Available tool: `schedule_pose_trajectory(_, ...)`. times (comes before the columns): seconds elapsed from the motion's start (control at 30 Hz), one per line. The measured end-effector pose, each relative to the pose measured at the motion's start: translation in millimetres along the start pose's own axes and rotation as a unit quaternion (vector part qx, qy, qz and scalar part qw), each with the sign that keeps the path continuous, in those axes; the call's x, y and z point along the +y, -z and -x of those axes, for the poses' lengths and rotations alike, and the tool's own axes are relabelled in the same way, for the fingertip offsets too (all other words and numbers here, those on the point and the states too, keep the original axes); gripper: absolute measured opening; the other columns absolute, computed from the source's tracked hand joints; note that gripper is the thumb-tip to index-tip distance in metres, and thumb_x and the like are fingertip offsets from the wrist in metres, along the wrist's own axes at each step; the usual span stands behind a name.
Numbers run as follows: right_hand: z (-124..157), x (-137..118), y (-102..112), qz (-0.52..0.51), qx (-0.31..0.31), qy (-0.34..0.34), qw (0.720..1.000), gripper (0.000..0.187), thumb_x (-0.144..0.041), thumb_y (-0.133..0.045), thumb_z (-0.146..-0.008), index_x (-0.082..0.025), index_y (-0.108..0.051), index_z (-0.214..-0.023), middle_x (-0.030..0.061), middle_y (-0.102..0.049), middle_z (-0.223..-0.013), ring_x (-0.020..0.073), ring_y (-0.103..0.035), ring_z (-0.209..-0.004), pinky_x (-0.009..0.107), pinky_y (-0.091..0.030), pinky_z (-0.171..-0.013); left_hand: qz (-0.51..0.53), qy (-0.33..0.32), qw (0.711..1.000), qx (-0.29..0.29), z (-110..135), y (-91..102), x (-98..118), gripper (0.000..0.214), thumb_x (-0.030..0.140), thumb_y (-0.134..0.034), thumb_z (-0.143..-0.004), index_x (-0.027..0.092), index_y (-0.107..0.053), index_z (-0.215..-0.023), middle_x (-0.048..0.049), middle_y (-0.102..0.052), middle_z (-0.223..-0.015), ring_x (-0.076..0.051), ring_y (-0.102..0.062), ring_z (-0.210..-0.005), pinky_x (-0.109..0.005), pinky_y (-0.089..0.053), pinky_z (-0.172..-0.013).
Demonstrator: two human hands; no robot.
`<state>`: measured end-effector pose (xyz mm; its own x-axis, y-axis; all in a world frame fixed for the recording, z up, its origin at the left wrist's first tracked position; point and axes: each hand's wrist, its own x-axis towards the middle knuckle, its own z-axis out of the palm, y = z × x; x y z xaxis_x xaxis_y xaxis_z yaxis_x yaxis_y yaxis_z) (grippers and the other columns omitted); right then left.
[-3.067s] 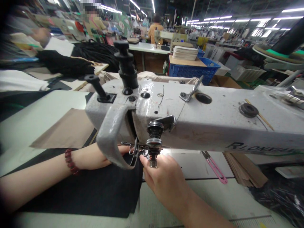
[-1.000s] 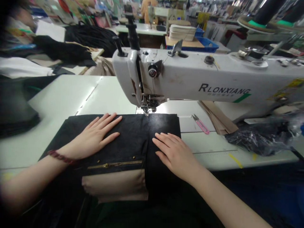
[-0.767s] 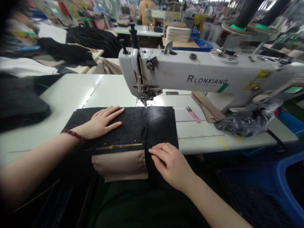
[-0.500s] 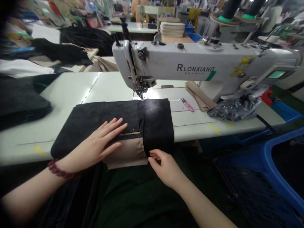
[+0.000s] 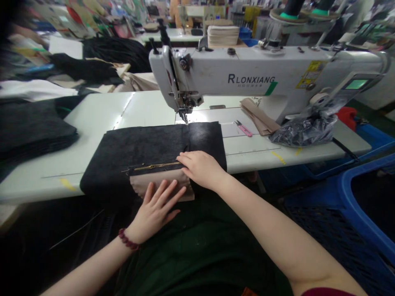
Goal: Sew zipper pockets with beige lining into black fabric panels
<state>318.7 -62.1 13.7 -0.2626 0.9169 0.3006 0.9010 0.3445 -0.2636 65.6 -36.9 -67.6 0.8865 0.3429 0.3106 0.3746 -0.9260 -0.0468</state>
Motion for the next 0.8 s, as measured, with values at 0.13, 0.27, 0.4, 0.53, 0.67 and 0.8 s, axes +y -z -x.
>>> schedule_pose_trajectory(0.13,-16,5,-4,0.035,-0.053,0.038,0.997,0.028,-0.023,-0.052,-0.099,-0.012,-0.067,-0.118,0.0147,-0.068,-0.124,0.0265,-0.064,-0.112,0.039,-0.045,-0.096,-0.019,0.022,0.997,0.065,12,-29.3,12,0.070,0.010,-0.062,-0.090,0.034,-0.038,-0.152,-0.0063,-0.045,-0.153,-0.029,-0.037,-0.143,-0.058,0.001,-0.123)
schedule_pose_trajectory(0.27,-20,7,2,0.039,-0.072,0.036,0.996,0.029,-0.023,-0.044,-0.102,-0.013,-0.069,-0.114,0.0121,-0.073,-0.112,0.0237,-0.068,-0.101,0.035,-0.044,-0.088,0.016,0.032,0.995,0.088,17,-19.9,10,0.067,0.013,-0.063,-0.091,0.029,-0.039,-0.151,-0.0089,-0.060,-0.135,-0.027,-0.052,-0.127,-0.050,-0.026,-0.117)
schedule_pose_trajectory(0.4,-26,12,9,0.035,-0.067,0.004,0.997,0.030,-0.026,-0.042,-0.103,-0.018,-0.070,-0.111,0.0066,-0.075,-0.106,0.0209,-0.069,-0.094,0.030,-0.043,-0.079,0.098,0.040,0.991,0.087,29,7.5,7,0.067,0.009,-0.058,-0.092,0.024,-0.034,-0.153,-0.0075,-0.066,-0.105,-0.020,-0.061,-0.092,-0.035,-0.049,-0.088)
schedule_pose_trajectory(0.53,-30,14,13,0.028,-0.063,-0.014,0.998,0.029,-0.028,-0.043,-0.103,-0.021,-0.070,-0.108,0.0029,-0.076,-0.103,0.0194,-0.070,-0.090,0.029,-0.041,-0.075,0.192,0.081,0.971,0.113,43,28.3,6,0.072,0.002,-0.049,-0.093,0.025,-0.022,-0.156,-0.0095,-0.057,-0.107,-0.016,-0.059,-0.090,-0.028,-0.053,-0.076)
schedule_pose_trajectory(0.67,-31,15,14,0.028,-0.063,-0.022,0.997,0.028,-0.027,-0.044,-0.103,-0.021,-0.071,-0.108,0.0027,-0.076,-0.101,0.0193,-0.070,-0.090,0.029,-0.041,-0.075,0.292,0.183,0.925,0.159,45,41.0,8,0.069,0.006,-0.050,-0.094,0.036,-0.028,-0.152,-0.0051,-0.053,-0.105,-0.014,-0.057,-0.085,-0.026,-0.053,-0.072)
schedule_pose_trajectory(0.8,-32,17,14,0.037,-0.068,-0.026,0.997,0.028,-0.028,-0.044,-0.103,-0.022,-0.071,-0.109,0.0023,-0.076,-0.102,0.0200,-0.070,-0.090,0.029,-0.042,-0.076,0.284,0.288,0.908,0.105,35,53.6,8,0.052,0.021,-0.046,-0.099,0.031,-0.040,-0.150,-0.0041,-0.053,-0.095,-0.015,-0.056,-0.080,-0.027,-0.051,-0.072)
